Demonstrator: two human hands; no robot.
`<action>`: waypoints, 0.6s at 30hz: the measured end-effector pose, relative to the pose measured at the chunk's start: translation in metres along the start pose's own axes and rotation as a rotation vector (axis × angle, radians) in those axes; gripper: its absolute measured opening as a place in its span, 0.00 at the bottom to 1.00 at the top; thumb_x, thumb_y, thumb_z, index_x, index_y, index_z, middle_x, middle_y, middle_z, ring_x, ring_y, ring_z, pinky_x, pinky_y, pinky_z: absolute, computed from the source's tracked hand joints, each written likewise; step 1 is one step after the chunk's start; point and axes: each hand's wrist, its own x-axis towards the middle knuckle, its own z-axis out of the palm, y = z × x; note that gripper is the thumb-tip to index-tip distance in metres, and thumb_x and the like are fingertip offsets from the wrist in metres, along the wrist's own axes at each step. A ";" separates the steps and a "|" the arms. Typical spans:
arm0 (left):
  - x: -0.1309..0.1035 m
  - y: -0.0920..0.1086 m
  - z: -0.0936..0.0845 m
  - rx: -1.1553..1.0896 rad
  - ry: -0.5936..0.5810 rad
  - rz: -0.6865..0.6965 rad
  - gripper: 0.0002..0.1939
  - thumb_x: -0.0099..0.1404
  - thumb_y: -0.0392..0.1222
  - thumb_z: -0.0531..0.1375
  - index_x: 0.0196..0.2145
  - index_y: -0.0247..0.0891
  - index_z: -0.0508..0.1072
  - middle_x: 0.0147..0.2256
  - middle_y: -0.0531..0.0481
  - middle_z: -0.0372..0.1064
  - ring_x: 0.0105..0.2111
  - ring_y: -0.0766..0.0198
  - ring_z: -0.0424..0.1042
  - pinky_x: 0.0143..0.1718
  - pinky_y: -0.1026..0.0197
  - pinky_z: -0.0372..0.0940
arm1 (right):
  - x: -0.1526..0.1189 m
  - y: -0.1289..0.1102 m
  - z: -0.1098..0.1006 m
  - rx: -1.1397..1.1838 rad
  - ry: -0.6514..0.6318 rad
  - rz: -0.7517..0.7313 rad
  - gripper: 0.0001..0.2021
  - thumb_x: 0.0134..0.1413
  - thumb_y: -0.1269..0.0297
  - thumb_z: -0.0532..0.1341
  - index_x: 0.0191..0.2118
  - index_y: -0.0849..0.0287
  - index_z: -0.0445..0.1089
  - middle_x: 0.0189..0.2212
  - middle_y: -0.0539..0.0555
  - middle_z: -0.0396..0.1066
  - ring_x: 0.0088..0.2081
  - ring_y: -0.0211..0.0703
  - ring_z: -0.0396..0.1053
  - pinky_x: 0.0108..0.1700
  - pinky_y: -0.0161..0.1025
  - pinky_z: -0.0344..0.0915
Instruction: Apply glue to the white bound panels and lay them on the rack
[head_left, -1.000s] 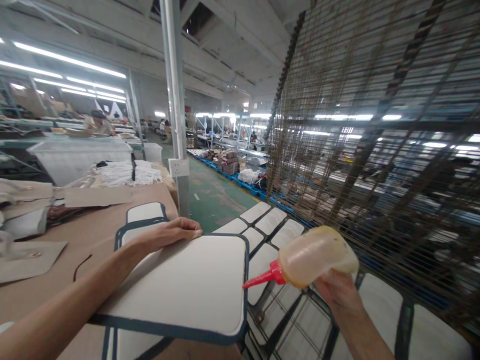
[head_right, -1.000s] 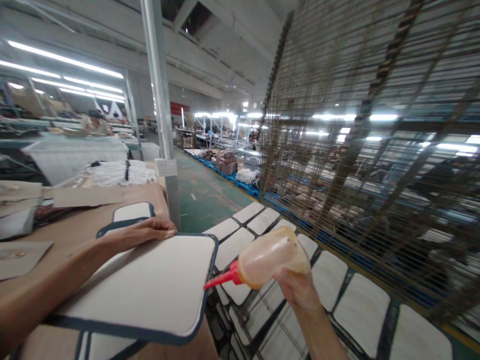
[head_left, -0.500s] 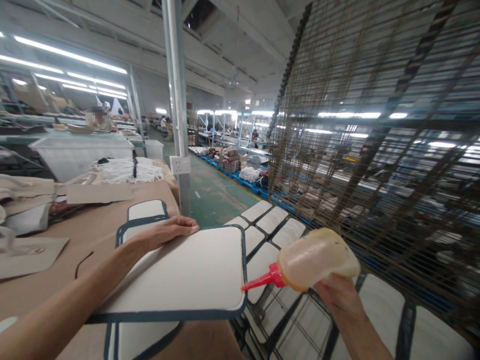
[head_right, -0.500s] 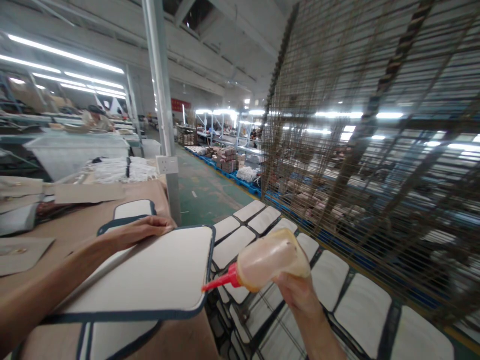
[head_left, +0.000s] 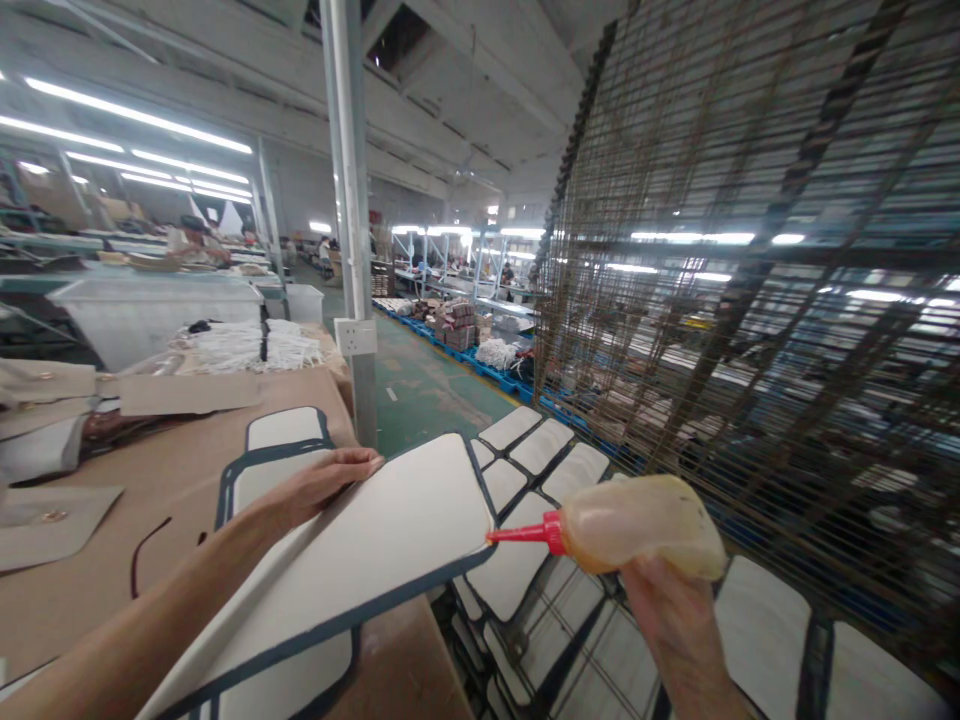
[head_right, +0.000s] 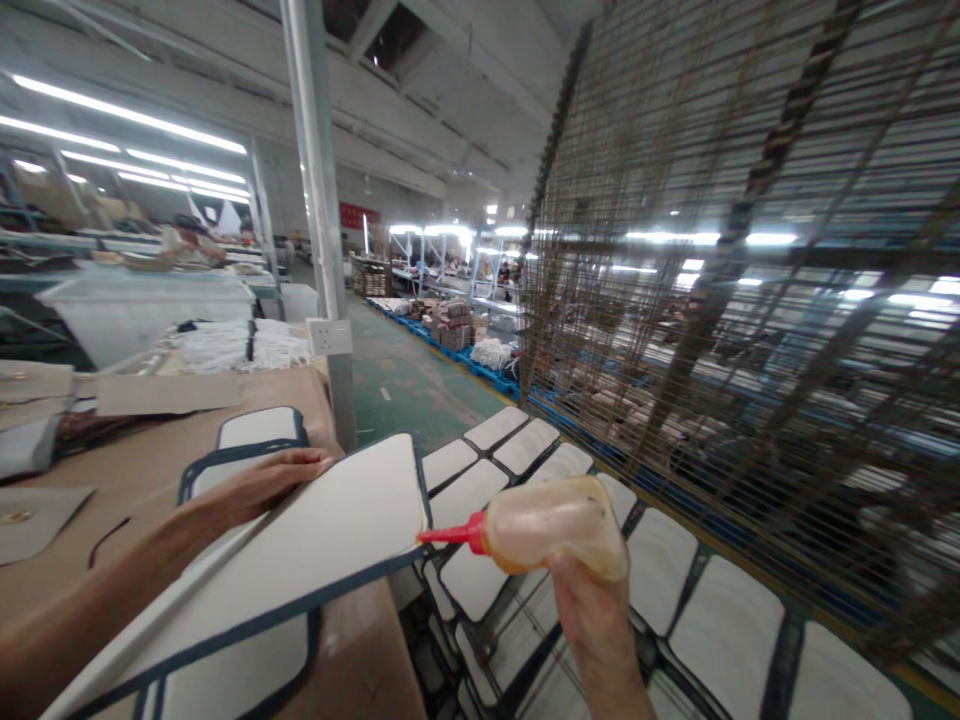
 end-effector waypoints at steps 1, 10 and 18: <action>0.000 -0.002 0.002 -0.019 0.020 0.001 0.19 0.46 0.52 0.68 0.22 0.36 0.66 0.17 0.56 0.65 0.16 0.70 0.61 0.17 0.69 0.54 | -0.001 0.001 0.000 0.002 0.018 -0.022 0.32 0.35 0.61 0.71 0.52 0.48 0.66 0.40 0.55 0.76 0.46 0.54 0.72 0.44 0.48 0.72; 0.007 -0.025 0.017 -0.156 0.076 -0.003 0.21 0.41 0.50 0.71 0.23 0.36 0.64 0.17 0.58 0.64 0.16 0.70 0.62 0.18 0.69 0.53 | 0.000 0.011 0.003 0.045 0.075 -0.132 0.33 0.38 0.67 0.70 0.54 0.49 0.64 0.41 0.51 0.75 0.42 0.48 0.73 0.38 0.37 0.72; 0.009 -0.040 0.024 -0.234 0.108 -0.002 0.23 0.43 0.54 0.70 0.25 0.36 0.64 0.19 0.57 0.66 0.18 0.70 0.64 0.19 0.69 0.56 | 0.006 0.022 0.005 0.044 0.051 -0.142 0.20 0.42 0.66 0.69 0.45 0.51 0.70 0.35 0.48 0.74 0.38 0.44 0.71 0.43 0.38 0.69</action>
